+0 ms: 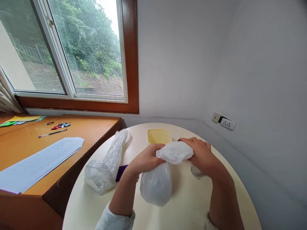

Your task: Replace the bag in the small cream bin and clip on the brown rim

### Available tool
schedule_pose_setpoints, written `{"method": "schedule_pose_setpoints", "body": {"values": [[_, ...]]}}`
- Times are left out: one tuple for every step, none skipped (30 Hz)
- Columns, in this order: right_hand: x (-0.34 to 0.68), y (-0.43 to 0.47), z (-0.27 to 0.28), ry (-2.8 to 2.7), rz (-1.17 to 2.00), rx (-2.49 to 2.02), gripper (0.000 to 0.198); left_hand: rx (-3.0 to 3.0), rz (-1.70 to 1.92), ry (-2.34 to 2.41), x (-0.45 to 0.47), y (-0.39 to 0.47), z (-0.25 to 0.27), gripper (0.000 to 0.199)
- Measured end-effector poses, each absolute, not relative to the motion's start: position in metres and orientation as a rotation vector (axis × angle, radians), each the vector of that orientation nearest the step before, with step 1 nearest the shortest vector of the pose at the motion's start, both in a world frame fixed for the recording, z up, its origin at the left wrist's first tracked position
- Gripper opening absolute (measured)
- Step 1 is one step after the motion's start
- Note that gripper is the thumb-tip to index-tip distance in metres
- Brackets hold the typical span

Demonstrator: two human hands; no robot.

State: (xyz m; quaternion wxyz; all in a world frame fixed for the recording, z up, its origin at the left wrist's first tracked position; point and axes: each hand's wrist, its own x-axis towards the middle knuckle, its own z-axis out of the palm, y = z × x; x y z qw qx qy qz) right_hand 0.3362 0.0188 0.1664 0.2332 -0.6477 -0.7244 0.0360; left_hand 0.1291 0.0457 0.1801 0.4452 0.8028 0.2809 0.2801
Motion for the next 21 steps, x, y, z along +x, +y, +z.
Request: {"method": "schedule_pose_setpoints", "body": {"values": [[0.335,0.016,0.167,-2.036,0.098,-1.751,0.057,1.981,0.711,0.717,0.130,0.046,0.179,0.010],[0.333,0.012,0.168,-2.084,0.104,-1.704,0.069,1.978,0.727,0.738,0.131,0.046,0.178,0.009],[0.329,0.008,0.172,-2.130,0.118,-1.644,0.080,1.979,0.736,0.758,0.132,0.046,0.177,0.008],[0.324,0.003,0.176,-2.170,0.135,-1.575,0.087,1.985,0.732,0.773,0.133,0.046,0.176,0.008],[0.319,-0.001,0.181,-2.210,0.154,-1.501,0.090,1.992,0.716,0.784,0.133,0.046,0.176,0.007],[0.313,-0.004,0.185,-2.247,0.174,-1.425,0.091,2.000,0.695,0.795,0.134,0.045,0.175,0.007],[0.308,-0.007,0.188,-2.277,0.194,-1.359,0.089,2.010,0.677,0.805,0.135,0.044,0.175,0.007],[0.304,-0.008,0.190,-2.298,0.214,-1.309,0.086,2.022,0.663,0.805,0.135,0.044,0.176,0.008],[0.301,-0.009,0.191,-2.309,0.234,-1.281,0.083,2.035,0.657,0.790,0.136,0.043,0.176,0.011],[0.299,-0.008,0.190,-2.311,0.260,-1.278,0.080,2.048,0.656,0.761,0.137,0.042,0.176,0.017],[0.298,-0.007,0.187,-2.303,0.291,-1.300,0.076,2.061,0.656,0.726,0.137,0.042,0.176,0.021],[0.299,-0.006,0.185,-2.289,0.325,-1.339,0.072,2.075,0.650,0.692,0.138,0.042,0.176,0.024],[0.300,-0.004,0.182,-2.276,0.359,-1.390,0.068,2.089,0.638,0.669,0.138,0.042,0.176,0.024],[0.302,-0.002,0.179,-2.263,0.392,-1.440,0.065,2.105,0.626,0.662,0.139,0.042,0.176,0.022],[0.304,-0.001,0.177,-2.253,0.421,-1.482,0.061,2.121,0.619,0.667,0.139,0.042,0.176,0.019],[0.305,0.001,0.176,-2.245,0.447,-1.509,0.055,2.137,0.619,0.671,0.139,0.042,0.175,0.017],[0.306,0.002,0.176,-2.239,0.472,-1.521,0.048,2.151,0.621,0.666,0.139,0.042,0.175,0.015],[0.307,0.004,0.176,-2.237,0.498,-1.523,0.040,2.158,0.621,0.663,0.139,0.042,0.175,0.013],[0.308,0.006,0.177,-2.235,0.520,-1.526,0.031,2.157,0.619,0.676,0.138,0.041,0.175,0.011],[0.309,0.009,0.177,-2.233,0.540,-1.543,0.024,2.148,0.607,0.710,0.137,0.040,0.175,0.011],[0.310,0.011,0.177,-2.228,0.556,-1.574,0.019,2.130,0.585,0.761,0.136,0.040,0.175,0.015]]}}
